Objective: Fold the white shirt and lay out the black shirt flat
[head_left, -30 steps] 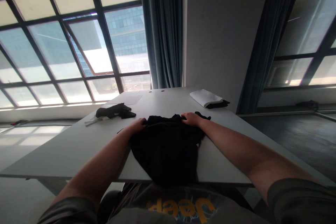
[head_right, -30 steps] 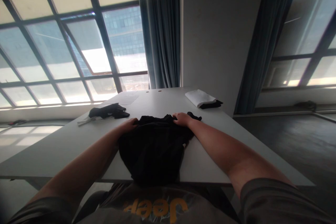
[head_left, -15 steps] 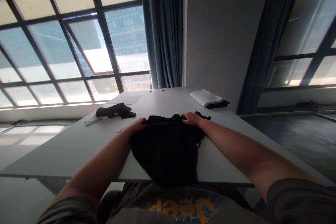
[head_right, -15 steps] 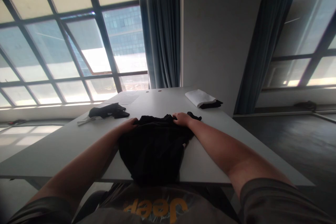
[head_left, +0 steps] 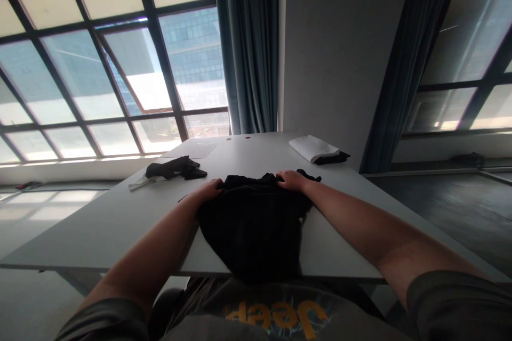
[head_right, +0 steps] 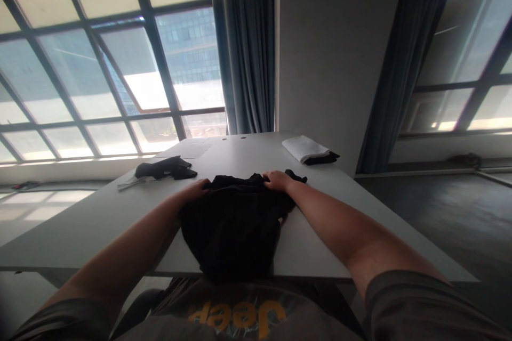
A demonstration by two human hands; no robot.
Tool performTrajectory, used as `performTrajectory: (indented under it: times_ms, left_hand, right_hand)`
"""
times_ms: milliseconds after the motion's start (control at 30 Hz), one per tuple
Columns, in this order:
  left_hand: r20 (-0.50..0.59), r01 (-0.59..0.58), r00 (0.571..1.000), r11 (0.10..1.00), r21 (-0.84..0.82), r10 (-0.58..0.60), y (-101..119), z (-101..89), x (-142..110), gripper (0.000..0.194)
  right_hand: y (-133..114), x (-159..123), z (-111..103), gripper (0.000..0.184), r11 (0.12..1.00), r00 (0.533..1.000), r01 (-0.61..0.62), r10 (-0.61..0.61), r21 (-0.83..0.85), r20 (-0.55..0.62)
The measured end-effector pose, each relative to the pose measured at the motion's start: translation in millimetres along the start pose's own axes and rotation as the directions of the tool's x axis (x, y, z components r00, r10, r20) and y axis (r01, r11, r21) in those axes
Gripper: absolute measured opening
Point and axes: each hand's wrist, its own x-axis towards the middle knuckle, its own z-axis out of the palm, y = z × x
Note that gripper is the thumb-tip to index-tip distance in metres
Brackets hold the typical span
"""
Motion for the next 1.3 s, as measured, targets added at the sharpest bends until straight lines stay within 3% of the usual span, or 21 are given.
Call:
performTrajectory:
  times_ms: [733,1300]
  left_hand:
    - [0.006,0.001,1.000,1.000,0.027,-0.001,-13.6,13.1,11.7,0.029]
    - [0.030,-0.003,1.000,0.998,0.057,0.001,-6.1,4.1,5.0,0.032]
  right_hand:
    - [0.1,0.9,0.3,0.024,0.999,1.000,0.003,-0.003,-0.038,0.003]
    - [-2.4,-1.5,-2.3,0.024,0.999,1.000,-0.018,0.018,-0.038,0.012]
